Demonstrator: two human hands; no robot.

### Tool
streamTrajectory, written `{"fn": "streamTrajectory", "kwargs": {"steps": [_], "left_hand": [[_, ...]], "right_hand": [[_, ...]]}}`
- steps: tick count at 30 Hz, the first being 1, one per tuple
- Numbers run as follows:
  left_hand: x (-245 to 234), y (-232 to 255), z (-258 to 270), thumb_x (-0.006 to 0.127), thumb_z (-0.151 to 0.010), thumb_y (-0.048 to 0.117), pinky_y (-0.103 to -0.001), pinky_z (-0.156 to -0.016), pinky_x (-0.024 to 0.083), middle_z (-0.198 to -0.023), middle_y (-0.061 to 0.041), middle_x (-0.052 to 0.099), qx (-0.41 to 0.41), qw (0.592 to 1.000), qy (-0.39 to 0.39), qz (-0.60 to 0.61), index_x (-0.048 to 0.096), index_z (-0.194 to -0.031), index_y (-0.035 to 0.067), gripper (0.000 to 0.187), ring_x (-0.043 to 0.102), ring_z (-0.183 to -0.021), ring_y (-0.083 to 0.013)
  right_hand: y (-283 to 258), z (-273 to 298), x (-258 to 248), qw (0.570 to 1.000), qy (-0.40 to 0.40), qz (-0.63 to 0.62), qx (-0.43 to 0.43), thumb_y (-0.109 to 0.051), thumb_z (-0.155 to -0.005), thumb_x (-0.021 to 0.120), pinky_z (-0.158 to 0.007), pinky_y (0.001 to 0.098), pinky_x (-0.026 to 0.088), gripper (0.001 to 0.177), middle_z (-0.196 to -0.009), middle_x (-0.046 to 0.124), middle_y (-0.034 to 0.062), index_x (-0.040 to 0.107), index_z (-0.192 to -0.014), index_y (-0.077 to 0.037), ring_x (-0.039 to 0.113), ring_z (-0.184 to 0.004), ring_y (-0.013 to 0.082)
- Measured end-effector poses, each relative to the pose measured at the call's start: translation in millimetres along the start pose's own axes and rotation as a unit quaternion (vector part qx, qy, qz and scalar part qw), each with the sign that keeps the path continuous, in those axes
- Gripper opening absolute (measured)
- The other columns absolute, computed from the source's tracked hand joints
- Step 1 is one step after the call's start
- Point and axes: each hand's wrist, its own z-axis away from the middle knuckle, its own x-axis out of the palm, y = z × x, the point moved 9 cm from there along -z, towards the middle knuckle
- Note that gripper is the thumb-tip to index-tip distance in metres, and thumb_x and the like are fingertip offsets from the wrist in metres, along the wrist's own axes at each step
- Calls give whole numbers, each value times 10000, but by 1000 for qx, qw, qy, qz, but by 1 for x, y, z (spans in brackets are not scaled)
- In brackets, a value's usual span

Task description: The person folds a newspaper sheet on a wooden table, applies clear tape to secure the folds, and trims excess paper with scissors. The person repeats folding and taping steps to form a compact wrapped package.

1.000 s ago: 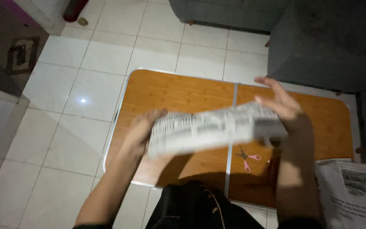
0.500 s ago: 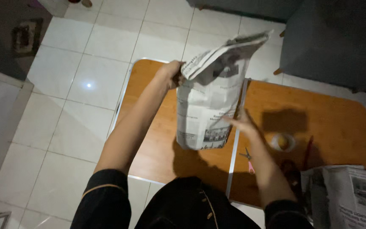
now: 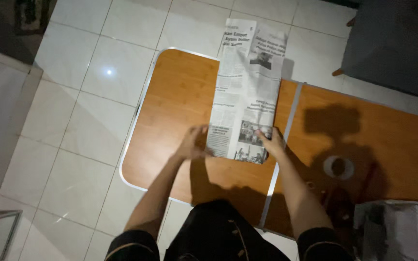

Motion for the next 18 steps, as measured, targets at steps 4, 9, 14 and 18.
{"fn": "streamTrajectory", "kwargs": {"steps": [4,9,14,18], "left_hand": [[32,-5,65,880,-629,6,-414,-915,611,-1322,-155,603,-184,955,41,228,522,-1418,32,867,677,-1124,-343],[35,-7,66,846,-761,77,-401,-909,586,-1272,-229,665,-125,983,128,24,671,-1253,-39,535,707,-1074,-371],[58,-31,49,730,-869,76,-385,-902,604,-1144,-215,749,-159,985,56,-22,760,-1125,17,265,740,-1011,-357],[42,-10,36,741,-827,58,-403,-899,596,-1119,-218,730,-125,990,68,-7,744,-1130,7,307,731,-1000,-368]], "right_hand": [[3,29,-14,985,21,-167,24,-480,-922,765,-984,465,513,834,-1416,535,176,360,-1543,-98,563,-1254,314],[-24,97,-14,932,-85,-350,38,-361,-892,775,-958,522,467,1024,-1484,519,209,100,-1639,-170,487,-1269,404],[-53,121,-18,989,-62,-132,-29,-225,-738,917,-966,466,521,1178,-1340,574,245,119,-1603,-184,564,-1247,317],[-52,117,-14,977,-55,-202,-47,-293,-711,900,-940,495,582,1146,-1255,640,254,182,-1597,-169,650,-1171,344]]}}
